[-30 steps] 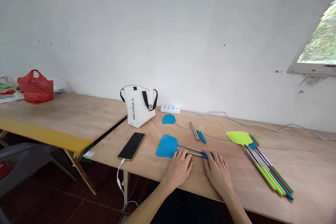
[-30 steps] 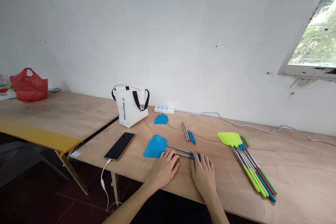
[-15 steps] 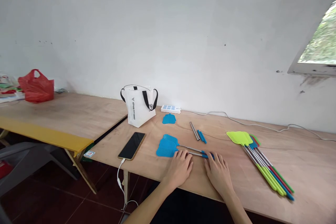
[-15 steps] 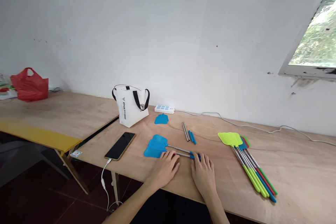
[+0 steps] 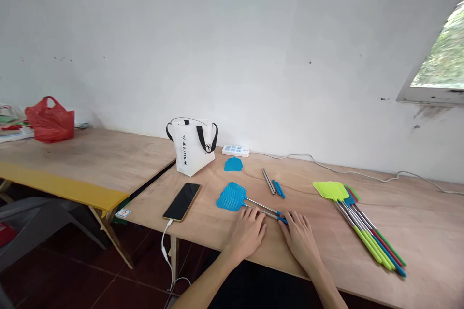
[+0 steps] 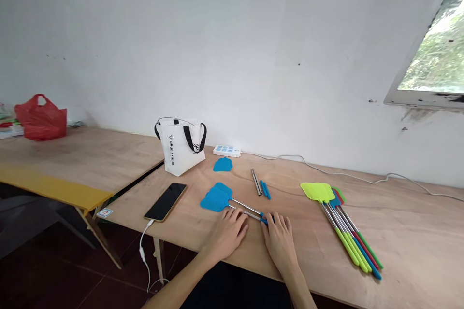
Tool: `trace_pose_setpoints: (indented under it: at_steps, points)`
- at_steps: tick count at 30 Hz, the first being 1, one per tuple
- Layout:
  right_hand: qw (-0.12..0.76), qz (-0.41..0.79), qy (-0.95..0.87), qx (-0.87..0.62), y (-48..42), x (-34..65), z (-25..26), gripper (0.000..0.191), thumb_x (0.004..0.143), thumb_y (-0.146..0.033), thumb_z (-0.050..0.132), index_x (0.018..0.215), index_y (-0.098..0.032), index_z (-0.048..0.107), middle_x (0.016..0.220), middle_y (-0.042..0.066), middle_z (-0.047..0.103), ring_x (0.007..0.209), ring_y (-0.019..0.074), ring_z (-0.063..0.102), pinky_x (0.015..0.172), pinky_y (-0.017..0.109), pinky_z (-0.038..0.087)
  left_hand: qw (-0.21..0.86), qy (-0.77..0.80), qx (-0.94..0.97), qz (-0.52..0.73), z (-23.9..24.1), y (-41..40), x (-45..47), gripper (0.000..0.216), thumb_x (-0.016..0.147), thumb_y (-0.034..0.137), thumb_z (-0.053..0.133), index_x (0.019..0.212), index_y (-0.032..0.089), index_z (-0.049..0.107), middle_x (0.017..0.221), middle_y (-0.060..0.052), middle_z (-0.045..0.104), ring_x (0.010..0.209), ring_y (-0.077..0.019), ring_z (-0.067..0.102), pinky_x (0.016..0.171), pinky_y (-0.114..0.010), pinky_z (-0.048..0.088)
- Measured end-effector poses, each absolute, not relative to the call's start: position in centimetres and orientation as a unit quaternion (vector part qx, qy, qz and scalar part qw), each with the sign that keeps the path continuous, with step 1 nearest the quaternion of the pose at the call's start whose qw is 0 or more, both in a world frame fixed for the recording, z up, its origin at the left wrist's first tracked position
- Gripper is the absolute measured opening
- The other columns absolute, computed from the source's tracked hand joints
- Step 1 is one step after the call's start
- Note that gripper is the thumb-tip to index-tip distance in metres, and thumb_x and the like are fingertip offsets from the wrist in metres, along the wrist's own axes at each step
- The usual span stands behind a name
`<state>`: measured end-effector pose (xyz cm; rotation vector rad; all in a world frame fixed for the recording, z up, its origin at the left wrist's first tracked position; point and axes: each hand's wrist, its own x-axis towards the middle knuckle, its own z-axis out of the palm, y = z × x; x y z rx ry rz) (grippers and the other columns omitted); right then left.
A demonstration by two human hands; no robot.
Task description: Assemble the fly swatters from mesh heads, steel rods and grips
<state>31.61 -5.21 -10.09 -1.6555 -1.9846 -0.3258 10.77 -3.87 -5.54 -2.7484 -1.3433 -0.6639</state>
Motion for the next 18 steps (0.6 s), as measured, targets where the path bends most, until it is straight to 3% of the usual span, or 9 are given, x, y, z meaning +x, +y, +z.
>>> trace_pose_setpoints:
  at_steps: [6, 18]
  points:
    - [0.288, -0.063, -0.773, -0.562, -5.09, 31.67, -9.79, 0.033, 0.107, -0.031, 0.033, 0.115, -0.027, 0.064, 0.111, 0.005, 0.07, 0.1, 0.0213, 0.065, 0.093, 0.038, 0.046, -0.003, -0.426, -0.879, -0.214, -5.67, -3.89, 10.7, 0.018, 0.102, 0.027, 0.047, 0.115, 0.022, 0.059, 0.12, -0.008, 0.061, 0.111, -0.0259, 0.057, 0.095, -0.042, 0.045]
    - [0.329, -0.115, -0.744, -0.571, -5.49, 31.22, -9.55, 0.029, 0.106, -0.032, 0.036, 0.106, -0.025, 0.064, 0.1, 0.006, 0.069, 0.093, 0.0219, 0.066, 0.084, 0.034, 0.051, -0.024, -0.418, -0.883, -0.212, -5.64, -3.81, 10.75, 0.017, 0.103, 0.026, 0.045, 0.111, 0.021, 0.06, 0.116, -0.007, 0.061, 0.109, -0.0247, 0.057, 0.093, -0.04, 0.045]
